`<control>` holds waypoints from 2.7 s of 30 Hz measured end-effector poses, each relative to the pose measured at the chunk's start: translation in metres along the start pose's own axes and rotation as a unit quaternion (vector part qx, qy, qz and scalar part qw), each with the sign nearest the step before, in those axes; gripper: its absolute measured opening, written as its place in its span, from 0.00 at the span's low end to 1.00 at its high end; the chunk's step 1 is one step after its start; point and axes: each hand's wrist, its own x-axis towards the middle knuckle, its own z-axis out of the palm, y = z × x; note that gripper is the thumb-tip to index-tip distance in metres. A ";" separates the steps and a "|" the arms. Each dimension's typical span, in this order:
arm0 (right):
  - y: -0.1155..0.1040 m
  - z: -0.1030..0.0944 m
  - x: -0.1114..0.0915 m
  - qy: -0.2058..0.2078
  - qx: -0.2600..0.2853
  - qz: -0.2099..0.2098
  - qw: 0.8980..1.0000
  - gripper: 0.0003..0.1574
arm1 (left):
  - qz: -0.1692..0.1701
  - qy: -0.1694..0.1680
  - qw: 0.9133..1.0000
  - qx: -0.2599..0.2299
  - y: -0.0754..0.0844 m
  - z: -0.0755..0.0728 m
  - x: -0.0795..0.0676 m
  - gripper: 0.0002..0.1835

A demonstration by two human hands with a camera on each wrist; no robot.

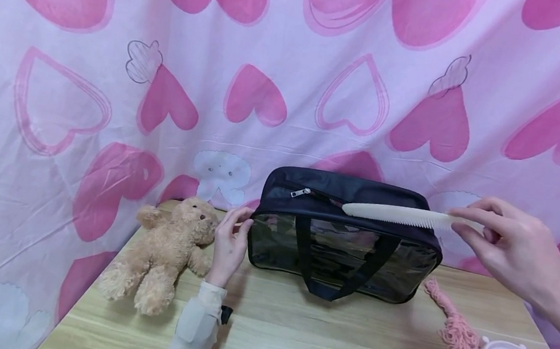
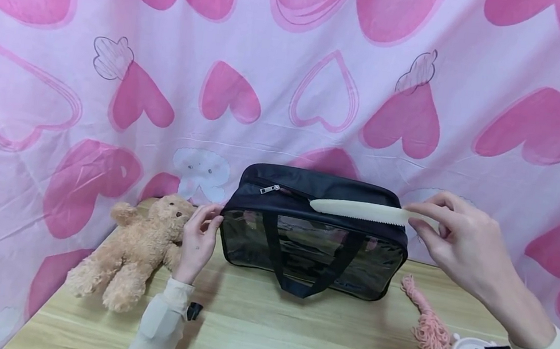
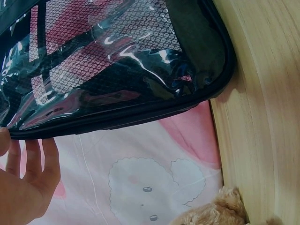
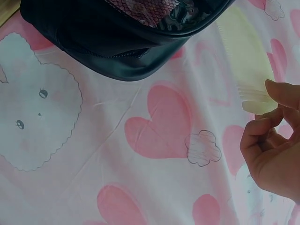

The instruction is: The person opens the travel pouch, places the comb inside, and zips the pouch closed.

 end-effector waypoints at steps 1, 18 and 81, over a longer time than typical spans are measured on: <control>0.000 0.001 0.000 0.001 -0.002 -0.001 1.000 0.39 | 0.002 0.002 1.000 -0.001 0.000 0.000 0.000 0.09; 0.024 0.003 0.004 -0.007 -0.053 0.008 0.999 0.19 | 0.001 -0.009 1.000 -0.016 0.002 0.000 0.000 0.09; 0.038 0.081 0.045 -0.174 -0.040 -0.090 0.980 0.14 | 0.009 0.002 1.000 -0.010 -0.002 0.006 -0.006 0.11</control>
